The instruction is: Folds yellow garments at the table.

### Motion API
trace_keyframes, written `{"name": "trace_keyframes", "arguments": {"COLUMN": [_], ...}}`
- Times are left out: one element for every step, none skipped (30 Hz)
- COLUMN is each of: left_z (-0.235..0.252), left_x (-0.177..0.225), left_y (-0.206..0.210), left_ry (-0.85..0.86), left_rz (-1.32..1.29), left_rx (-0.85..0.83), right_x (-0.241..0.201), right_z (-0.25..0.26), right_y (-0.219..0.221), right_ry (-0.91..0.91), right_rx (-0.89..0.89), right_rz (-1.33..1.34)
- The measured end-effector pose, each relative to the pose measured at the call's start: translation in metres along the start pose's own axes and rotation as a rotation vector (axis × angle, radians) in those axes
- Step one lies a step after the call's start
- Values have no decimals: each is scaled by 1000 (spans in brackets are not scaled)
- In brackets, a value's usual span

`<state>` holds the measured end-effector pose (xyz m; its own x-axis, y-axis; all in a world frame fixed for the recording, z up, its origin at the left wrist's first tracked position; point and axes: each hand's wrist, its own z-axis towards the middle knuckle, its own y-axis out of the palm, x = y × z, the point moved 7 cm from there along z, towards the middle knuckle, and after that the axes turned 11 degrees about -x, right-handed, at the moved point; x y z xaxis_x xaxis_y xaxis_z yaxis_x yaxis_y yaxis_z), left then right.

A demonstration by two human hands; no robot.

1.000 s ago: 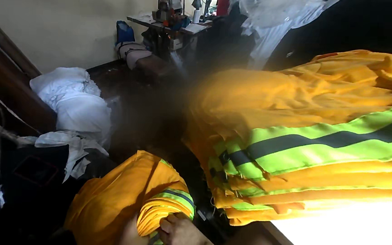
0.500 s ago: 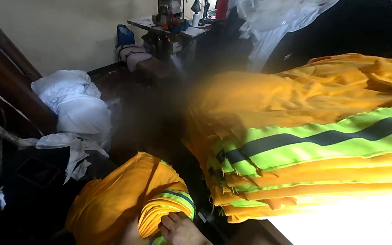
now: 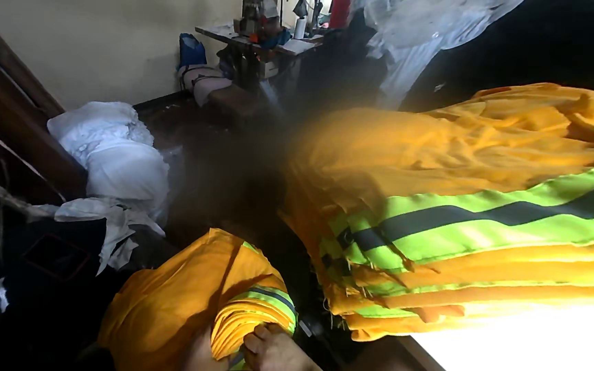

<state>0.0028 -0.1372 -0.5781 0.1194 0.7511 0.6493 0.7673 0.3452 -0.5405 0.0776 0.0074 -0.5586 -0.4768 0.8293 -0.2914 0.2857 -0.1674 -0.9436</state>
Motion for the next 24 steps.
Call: {"name": "trace_keyframes", "arguments": {"left_z": [1,-1,-6,-9,-10,-10,-10,-12,-15,-16,-16,-14,-12,-11,-11,-11,-11,-11,-10,-10,-8,-6,-5,-5], "left_x": [-2,1,10,16,18,18,18,22,26,29,30,28,25,23,23,23,22,22,21,20,19,16,14,14], "left_y": [1,0,-2,-4,-4,-2,0,2,3,3,3,2,1,-2,-4,-5,-6,-6,-6,-6,-5,-3,-1,1], "left_ry": [-6,-9,-6,2,18,49,74,84,70,40,13,10,21,44,58,68,73,79,86,86,80,68,62,55], "left_rz": [24,32,19,25,48,75,115,147,188,231,239,198,131,64,26,17,21,27,28,29,32,41,62,105], "left_rx": [5,-2,-12,-12,-5,8,18,19,11,-3,-12,-5,4,12,13,13,15,18,20,17,10,-5,-12,-15], "right_x": [0,1,2,2,2,2,1,0,0,-1,-1,-1,-1,0,0,0,0,-1,-1,-2,-2,-2,-2,-2], "right_z": [1,0,-1,-1,-2,-2,-2,-2,-2,-2,-1,-1,-1,-2,-2,-3,-4,-3,-3,-2,-1,-1,-1,-2], "right_y": [0,-1,-3,-5,-7,-10,-12,-15,-16,-17,-17,-18,-19,-19,-17,-13,-10,-7,-5,-5,-4,-4,-5,-8], "right_ry": [10,21,28,35,46,63,91,117,135,141,138,128,104,74,41,15,-2,-8,-9,-10,-6,2,15,35], "right_rx": [-3,5,21,33,42,47,57,75,95,108,121,126,124,123,120,103,75,46,28,17,6,-2,0,22], "right_rz": [-4,6,20,33,40,37,14,-6,-24,-37,-46,-47,-33,-25,-13,13,31,41,41,38,31,26,23,11]}}
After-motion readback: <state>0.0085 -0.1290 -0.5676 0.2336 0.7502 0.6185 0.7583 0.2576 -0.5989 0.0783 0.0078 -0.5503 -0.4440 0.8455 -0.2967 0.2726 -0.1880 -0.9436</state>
